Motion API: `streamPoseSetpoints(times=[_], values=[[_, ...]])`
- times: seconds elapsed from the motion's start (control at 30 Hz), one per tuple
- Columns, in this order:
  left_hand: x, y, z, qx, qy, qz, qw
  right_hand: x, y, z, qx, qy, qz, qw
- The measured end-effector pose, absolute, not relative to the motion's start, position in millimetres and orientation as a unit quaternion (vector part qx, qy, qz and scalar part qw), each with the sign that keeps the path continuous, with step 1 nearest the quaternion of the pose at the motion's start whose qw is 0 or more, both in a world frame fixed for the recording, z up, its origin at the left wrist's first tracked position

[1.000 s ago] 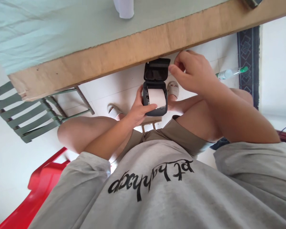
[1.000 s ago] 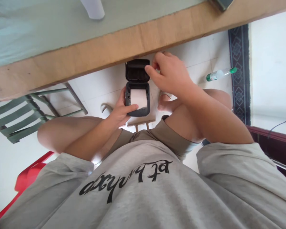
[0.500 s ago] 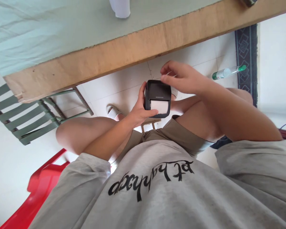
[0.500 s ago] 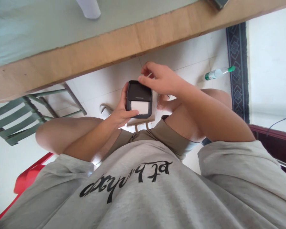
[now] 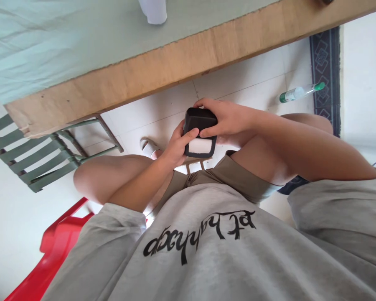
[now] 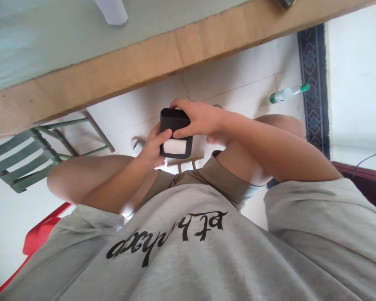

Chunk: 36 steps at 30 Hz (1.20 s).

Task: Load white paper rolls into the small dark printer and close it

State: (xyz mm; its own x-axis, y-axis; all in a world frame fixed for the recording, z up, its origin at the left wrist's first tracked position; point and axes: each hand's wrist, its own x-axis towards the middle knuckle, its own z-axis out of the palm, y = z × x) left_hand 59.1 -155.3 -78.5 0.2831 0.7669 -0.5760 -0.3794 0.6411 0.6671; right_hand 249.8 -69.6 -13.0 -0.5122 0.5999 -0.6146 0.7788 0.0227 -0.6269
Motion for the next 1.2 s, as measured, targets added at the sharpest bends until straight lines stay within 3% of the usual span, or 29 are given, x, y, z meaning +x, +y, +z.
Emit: streamPoseSetpoints(times=[0.33, 0.57, 1.0, 1.2], values=[[62, -154, -81, 0.115, 0.478, 0.382, 0.782, 251, -65, -34, 0.458, 0.753, -0.465, 0.075], [70, -147, -76, 0.036, 0.499, 0.415, 0.76, 250, -66, -18, 0.417, 0.808, -0.416, 0.019], [67, -152, -82, 0.095, 0.507, 0.414, 0.75, 247, -72, -14, 0.369, 0.824, -0.427, 0.051], [71, -149, -77, 0.082, 0.48, 0.394, 0.78, 246, -79, -12, 0.357, 0.87, -0.335, 0.051]])
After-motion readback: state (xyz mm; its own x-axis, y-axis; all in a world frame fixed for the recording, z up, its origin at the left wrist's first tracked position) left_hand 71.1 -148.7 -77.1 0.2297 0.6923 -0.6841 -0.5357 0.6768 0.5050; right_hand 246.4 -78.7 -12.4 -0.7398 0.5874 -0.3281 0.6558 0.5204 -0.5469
